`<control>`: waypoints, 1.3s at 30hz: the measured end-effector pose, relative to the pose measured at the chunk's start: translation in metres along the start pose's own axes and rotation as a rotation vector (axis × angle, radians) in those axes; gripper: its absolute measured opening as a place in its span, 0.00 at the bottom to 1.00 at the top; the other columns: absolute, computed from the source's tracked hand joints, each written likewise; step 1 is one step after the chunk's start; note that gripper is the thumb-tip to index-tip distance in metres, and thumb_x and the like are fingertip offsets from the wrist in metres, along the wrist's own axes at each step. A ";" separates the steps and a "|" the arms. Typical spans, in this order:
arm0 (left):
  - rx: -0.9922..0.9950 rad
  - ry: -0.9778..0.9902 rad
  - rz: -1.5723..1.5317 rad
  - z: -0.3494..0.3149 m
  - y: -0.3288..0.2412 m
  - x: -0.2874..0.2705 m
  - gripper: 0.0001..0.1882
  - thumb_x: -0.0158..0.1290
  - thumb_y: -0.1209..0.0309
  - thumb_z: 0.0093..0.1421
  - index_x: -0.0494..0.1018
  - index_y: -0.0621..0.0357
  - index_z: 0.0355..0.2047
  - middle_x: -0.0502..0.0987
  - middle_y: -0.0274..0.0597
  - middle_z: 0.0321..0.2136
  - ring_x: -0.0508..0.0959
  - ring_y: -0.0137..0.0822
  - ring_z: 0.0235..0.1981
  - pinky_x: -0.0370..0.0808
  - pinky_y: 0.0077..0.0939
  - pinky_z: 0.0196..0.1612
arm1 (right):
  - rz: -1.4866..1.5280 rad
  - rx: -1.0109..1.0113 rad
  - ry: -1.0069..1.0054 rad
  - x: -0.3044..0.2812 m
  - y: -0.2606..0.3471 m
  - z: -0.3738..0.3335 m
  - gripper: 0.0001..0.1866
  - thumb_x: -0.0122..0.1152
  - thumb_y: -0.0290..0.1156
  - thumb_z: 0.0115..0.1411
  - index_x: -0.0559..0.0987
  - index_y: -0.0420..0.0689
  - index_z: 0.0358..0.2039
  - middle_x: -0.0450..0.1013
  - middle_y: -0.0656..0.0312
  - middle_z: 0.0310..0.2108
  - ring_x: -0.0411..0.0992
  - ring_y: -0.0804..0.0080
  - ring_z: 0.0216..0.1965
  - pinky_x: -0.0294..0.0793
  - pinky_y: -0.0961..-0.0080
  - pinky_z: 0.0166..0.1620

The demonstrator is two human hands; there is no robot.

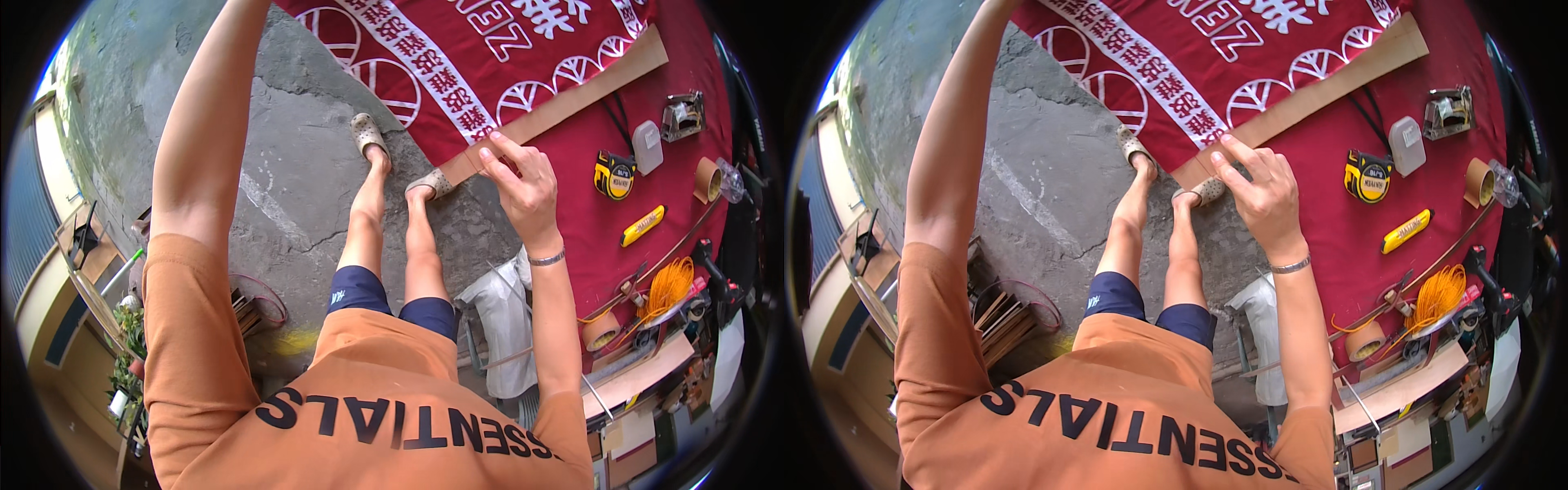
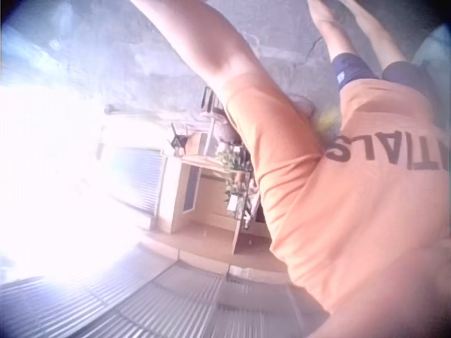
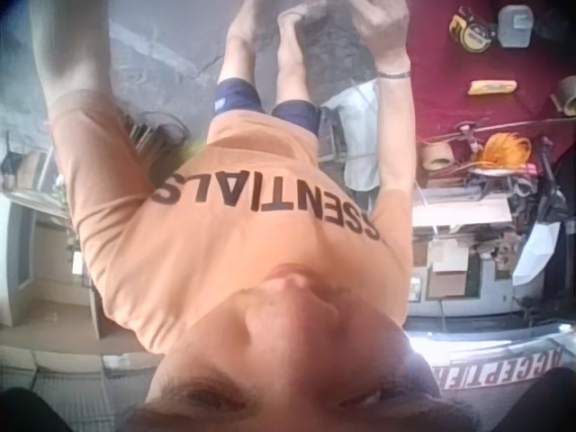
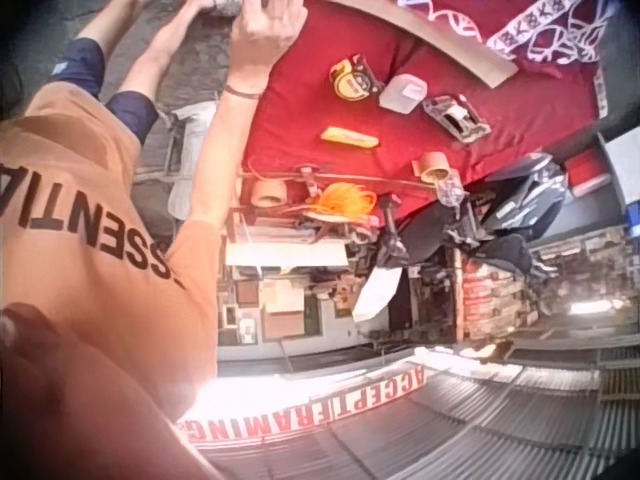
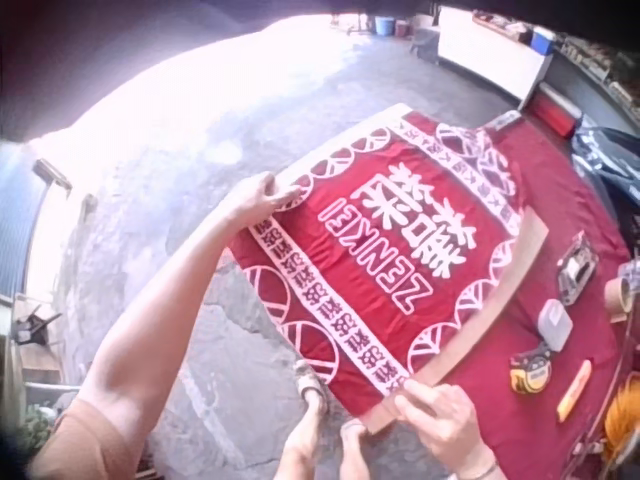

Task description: The person measures a red banner with a tape measure and marks it with a pin. They then use a staple gun to attach the banner to a wooden frame, securing it at multiple points.

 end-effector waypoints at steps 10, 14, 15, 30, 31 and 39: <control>-0.066 -0.006 0.003 -0.002 -0.005 -0.004 0.41 0.55 0.31 0.55 0.77 0.64 0.40 0.81 0.63 0.40 0.80 0.55 0.43 0.74 0.44 0.47 | -0.030 0.064 -0.029 0.004 0.000 -0.004 0.15 0.64 0.24 0.53 0.85 0.49 0.42 0.78 0.67 0.50 0.73 0.72 0.37 0.66 0.72 0.39; -0.057 -0.023 0.038 0.001 0.000 -0.003 0.41 0.55 0.31 0.55 0.78 0.64 0.41 0.81 0.62 0.40 0.81 0.55 0.43 0.75 0.44 0.48 | -0.060 0.074 -0.059 0.010 0.001 -0.010 0.14 0.63 0.24 0.54 0.85 0.50 0.42 0.78 0.68 0.50 0.73 0.72 0.37 0.66 0.72 0.41; -0.063 -0.020 0.040 0.000 -0.001 -0.003 0.41 0.55 0.32 0.55 0.78 0.64 0.42 0.81 0.62 0.40 0.81 0.55 0.44 0.75 0.43 0.48 | -0.072 0.078 -0.070 0.011 0.001 -0.011 0.14 0.63 0.24 0.54 0.85 0.50 0.41 0.78 0.68 0.50 0.73 0.72 0.37 0.65 0.72 0.41; -0.075 0.083 -0.007 0.002 -0.014 -0.005 0.44 0.55 0.31 0.54 0.77 0.66 0.46 0.82 0.60 0.41 0.82 0.51 0.43 0.75 0.42 0.47 | -0.057 0.217 -0.032 -0.024 0.016 -0.011 0.07 0.68 0.31 0.57 0.79 0.45 0.31 0.76 0.65 0.36 0.72 0.65 0.35 0.67 0.67 0.42; -0.113 0.125 -0.011 -0.001 -0.021 -0.011 0.45 0.56 0.32 0.54 0.77 0.68 0.47 0.82 0.59 0.40 0.82 0.49 0.42 0.75 0.41 0.46 | -0.127 0.288 0.082 -0.038 0.028 -0.009 0.10 0.68 0.33 0.57 0.75 0.44 0.27 0.71 0.62 0.29 0.72 0.64 0.35 0.67 0.66 0.41; -0.024 0.208 -0.107 0.031 0.057 0.003 0.47 0.60 0.30 0.49 0.80 0.73 0.38 0.82 0.65 0.32 0.84 0.54 0.36 0.78 0.44 0.42 | 0.929 1.042 -0.257 -0.061 0.113 -0.025 0.13 0.52 0.34 0.73 0.73 0.38 0.33 0.71 0.62 0.20 0.73 0.75 0.21 0.73 0.76 0.28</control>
Point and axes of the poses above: each hand's wrist, its own z-axis towards the middle knuckle, its own x-axis out of the palm, y = z × x, the point moved 4 cm from there along z, towards the middle knuckle
